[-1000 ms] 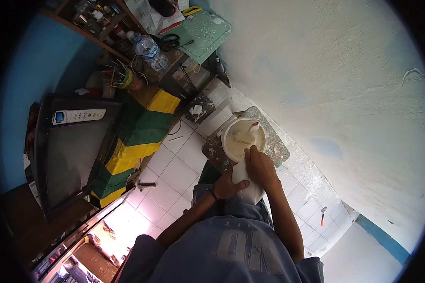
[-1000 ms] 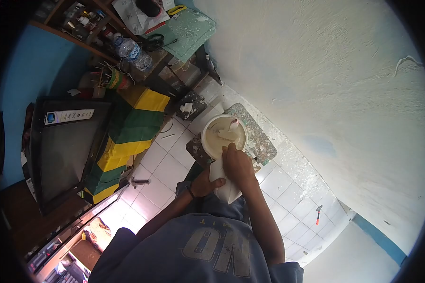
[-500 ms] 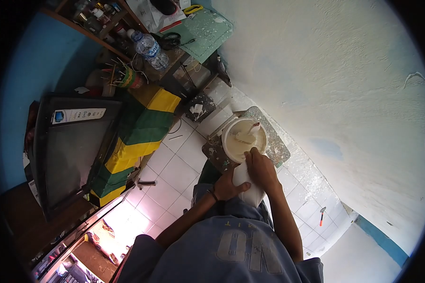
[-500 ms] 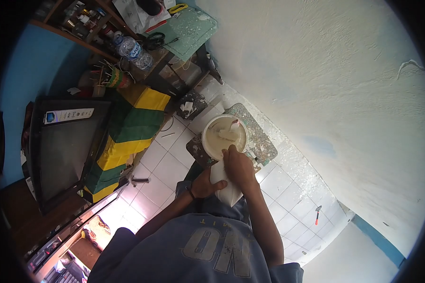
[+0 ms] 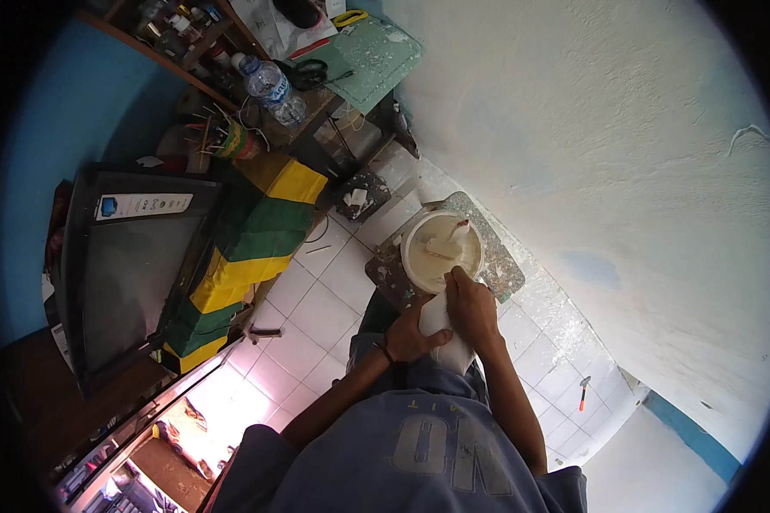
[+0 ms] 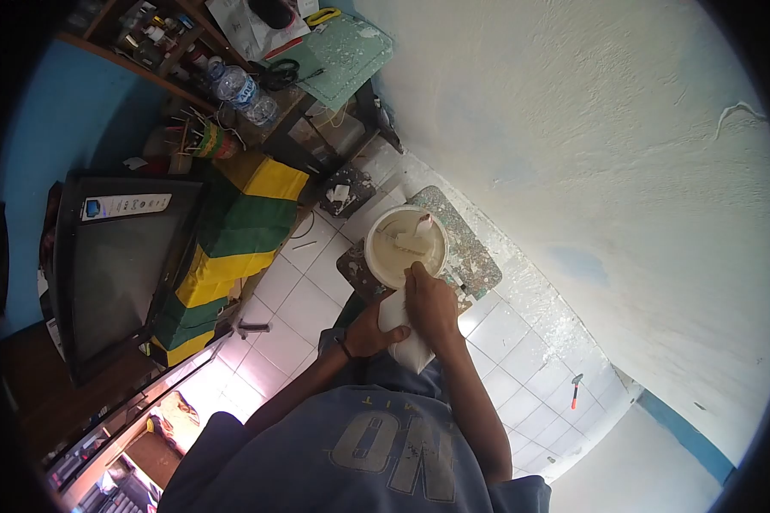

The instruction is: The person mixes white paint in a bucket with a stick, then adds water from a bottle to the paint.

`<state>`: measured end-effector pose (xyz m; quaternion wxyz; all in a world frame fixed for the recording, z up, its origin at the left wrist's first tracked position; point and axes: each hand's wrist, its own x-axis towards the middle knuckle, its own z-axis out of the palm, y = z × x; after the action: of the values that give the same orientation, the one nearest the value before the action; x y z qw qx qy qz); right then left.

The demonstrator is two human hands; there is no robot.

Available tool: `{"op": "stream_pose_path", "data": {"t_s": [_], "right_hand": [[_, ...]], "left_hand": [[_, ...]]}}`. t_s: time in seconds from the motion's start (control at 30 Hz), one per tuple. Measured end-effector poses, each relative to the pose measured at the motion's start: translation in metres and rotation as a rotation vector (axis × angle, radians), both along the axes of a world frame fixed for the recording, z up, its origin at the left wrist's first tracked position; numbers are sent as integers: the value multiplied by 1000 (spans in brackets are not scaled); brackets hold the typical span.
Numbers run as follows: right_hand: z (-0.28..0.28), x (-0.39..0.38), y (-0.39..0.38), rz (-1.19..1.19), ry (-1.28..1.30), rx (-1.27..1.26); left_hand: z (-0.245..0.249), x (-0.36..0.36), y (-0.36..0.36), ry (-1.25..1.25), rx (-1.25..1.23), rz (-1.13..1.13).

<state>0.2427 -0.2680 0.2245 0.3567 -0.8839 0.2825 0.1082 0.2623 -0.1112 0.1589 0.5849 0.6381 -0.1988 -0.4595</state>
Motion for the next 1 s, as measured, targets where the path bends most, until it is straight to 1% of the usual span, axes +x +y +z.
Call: {"op": "stream_pose_path", "data": {"t_s": [0.2, 0.37, 0.47, 0.57, 0.63, 0.7, 0.8, 0.9, 1.0], "right_hand": [[-3, -4, 1, -15, 47, -40], [0, -2, -1, -46, 112, -59], [-1, 0, 1, -71, 119, -66], [-3, 2, 2, -82, 93, -62], [-4, 3, 3, -94, 71, -76], [-6, 5, 4, -112, 47, -110], [-5, 6, 1, -74, 42, -103], [1, 8, 1, -79, 101, -107], [4, 8, -1, -65, 94, -129]], "left_hand": [[7, 5, 1, 70, -16, -46], [1, 7, 2, 130, -41, -89], [-4, 7, 4, 216, -2, -92], [9, 13, 4, 186, 60, -122], [10, 14, 5, 227, 60, -123], [8, 15, 6, 254, 58, -129], [0, 17, 7, 266, 46, -151], [-3, 16, 9, 259, 38, -172], [-4, 16, 8, 271, 40, -182]]}}
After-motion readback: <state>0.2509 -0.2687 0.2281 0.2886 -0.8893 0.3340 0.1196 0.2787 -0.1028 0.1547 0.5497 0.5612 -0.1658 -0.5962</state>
